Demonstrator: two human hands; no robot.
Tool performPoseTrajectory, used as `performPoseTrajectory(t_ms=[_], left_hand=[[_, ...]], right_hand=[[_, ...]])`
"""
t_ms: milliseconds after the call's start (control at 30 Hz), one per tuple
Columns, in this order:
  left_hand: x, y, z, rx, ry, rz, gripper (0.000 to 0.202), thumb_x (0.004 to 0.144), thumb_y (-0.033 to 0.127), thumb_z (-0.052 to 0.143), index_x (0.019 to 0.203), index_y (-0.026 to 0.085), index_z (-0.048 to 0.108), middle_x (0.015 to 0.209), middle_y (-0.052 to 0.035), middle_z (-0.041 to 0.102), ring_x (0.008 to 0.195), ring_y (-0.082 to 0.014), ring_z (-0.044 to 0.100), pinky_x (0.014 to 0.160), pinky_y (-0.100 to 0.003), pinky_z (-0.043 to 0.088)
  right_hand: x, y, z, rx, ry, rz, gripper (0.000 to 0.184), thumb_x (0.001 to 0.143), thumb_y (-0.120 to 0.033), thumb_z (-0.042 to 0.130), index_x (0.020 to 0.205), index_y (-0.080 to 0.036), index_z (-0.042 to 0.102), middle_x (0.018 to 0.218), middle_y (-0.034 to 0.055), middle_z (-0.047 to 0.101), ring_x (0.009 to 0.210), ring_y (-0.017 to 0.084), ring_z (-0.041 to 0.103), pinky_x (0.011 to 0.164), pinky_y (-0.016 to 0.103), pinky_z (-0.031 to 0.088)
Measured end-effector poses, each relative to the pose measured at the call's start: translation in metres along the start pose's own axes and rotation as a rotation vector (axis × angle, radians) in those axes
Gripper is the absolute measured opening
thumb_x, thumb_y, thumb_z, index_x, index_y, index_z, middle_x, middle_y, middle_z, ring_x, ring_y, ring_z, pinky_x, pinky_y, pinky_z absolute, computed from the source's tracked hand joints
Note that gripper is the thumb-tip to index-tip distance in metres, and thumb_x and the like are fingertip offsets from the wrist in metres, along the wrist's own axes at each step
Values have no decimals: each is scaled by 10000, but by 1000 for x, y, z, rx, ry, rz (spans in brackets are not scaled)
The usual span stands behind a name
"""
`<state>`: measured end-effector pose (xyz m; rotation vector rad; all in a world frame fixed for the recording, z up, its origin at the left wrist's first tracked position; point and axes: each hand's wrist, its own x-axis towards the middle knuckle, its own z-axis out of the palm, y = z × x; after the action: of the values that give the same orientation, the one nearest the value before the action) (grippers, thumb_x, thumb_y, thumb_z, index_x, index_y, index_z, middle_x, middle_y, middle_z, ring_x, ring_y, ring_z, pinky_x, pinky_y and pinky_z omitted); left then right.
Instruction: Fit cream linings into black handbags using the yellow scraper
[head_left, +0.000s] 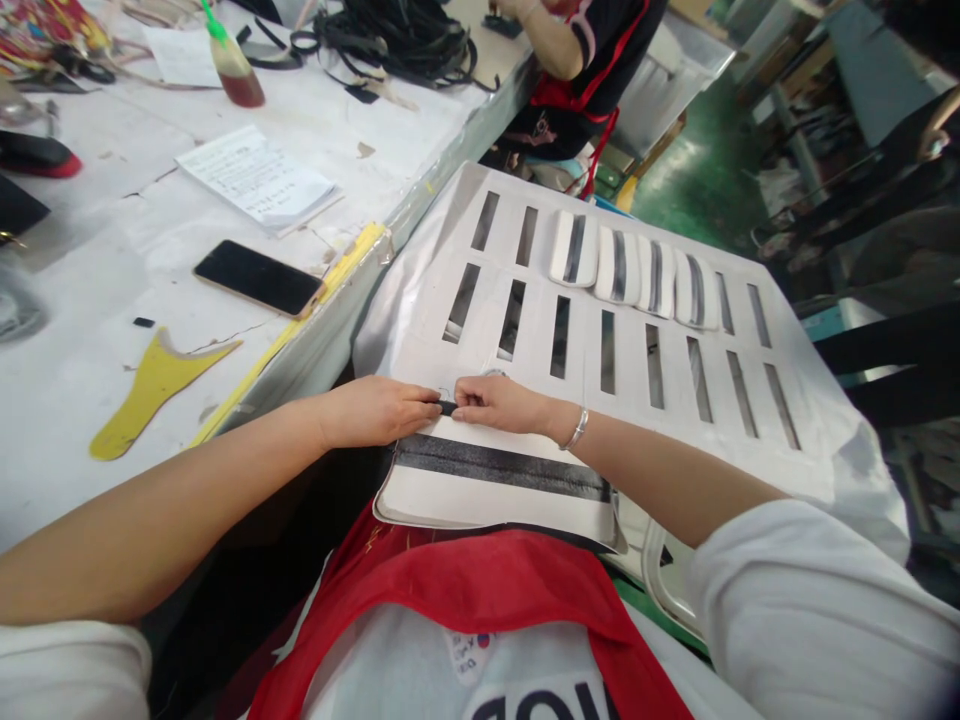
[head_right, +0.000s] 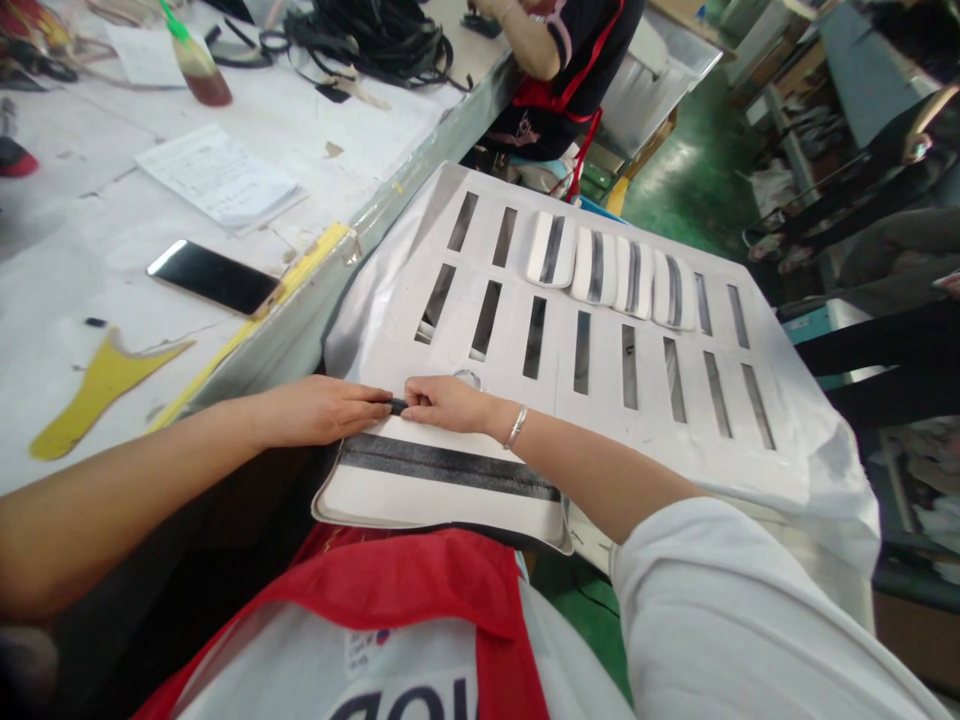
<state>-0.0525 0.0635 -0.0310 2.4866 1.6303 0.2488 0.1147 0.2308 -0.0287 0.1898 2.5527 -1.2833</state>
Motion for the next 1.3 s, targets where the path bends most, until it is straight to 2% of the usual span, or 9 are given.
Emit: performPoseTrajectory(t_ms=[133, 267, 400, 467, 567, 667, 933, 1167, 1300], left_hand=[[0, 2, -4, 35, -34, 26, 296, 936, 255, 430, 1109, 181, 658, 1200, -91, 653, 1123, -198, 586, 953, -319, 466], [-17, 23, -16, -9, 145, -81, 377, 893, 367, 523, 1194, 157, 607, 1328, -130, 559, 1232, -258, 487, 1062, -429, 357], [-54, 68, -21, -104, 255, -97, 298, 856, 352, 582, 1099, 187, 633, 1144, -78, 660, 1098, -218, 549, 982, -384, 394], [-70, 89, -14, -97, 240, -94, 210, 849, 324, 595, 1009, 203, 660, 1027, -53, 697, 1018, -213, 573, 925, -386, 395], [-83, 107, 3, -36, 231, -113, 186, 856, 290, 592, 1009, 209, 662, 994, -42, 708, 974, -207, 583, 895, -393, 378], [-84, 110, 13, 24, 249, -112, 164, 876, 273, 571, 1000, 206, 656, 1002, -37, 708, 970, -199, 586, 917, -394, 369], [-82, 109, 18, 49, 259, -78, 140, 889, 236, 548, 969, 251, 662, 971, 2, 715, 979, -181, 597, 994, -407, 346], [-84, 104, 25, -73, 319, -17, 194, 874, 171, 536, 994, 259, 660, 1010, -4, 718, 931, -159, 614, 949, -373, 383], [-75, 111, 26, -7, 321, -111, 148, 861, 165, 522, 866, 234, 653, 923, -4, 713, 878, -165, 598, 945, -382, 382]], right_hand=[[-31, 11, -9, -12, 23, 66, 211, 815, -339, 558, 723, -170, 472, 641, -44, 445, 601, 95, 392, 580, 231, 301], [-60, -4, 2, -108, 182, 77, 182, 831, -329, 578, 783, -155, 551, 682, -19, 525, 622, 105, 458, 601, 233, 335], [-88, -42, 44, -259, 322, -114, 187, 892, -322, 540, 913, -143, 593, 820, 37, 615, 738, 135, 533, 687, 257, 370], [-98, -54, 70, -393, 317, -218, 223, 913, -353, 520, 924, -146, 602, 859, 59, 633, 790, 157, 542, 716, 279, 361], [-105, -55, 103, -588, 327, -239, 244, 930, -368, 493, 896, -159, 616, 863, 66, 635, 801, 171, 530, 715, 301, 325], [-106, -51, 118, -679, 363, -186, 238, 941, -338, 474, 859, -174, 626, 834, 49, 626, 780, 166, 504, 706, 307, 289], [-112, -55, 126, -717, 439, -27, 273, 941, -335, 469, 807, -172, 642, 796, 43, 622, 754, 170, 457, 701, 324, 250], [-113, -51, 130, -674, 428, -51, 289, 953, -297, 422, 817, -171, 643, 800, 51, 620, 773, 171, 456, 735, 325, 259], [-111, -52, 131, -624, 461, -19, 287, 931, -275, 419, 776, -155, 629, 779, 66, 613, 761, 175, 459, 731, 324, 264]])
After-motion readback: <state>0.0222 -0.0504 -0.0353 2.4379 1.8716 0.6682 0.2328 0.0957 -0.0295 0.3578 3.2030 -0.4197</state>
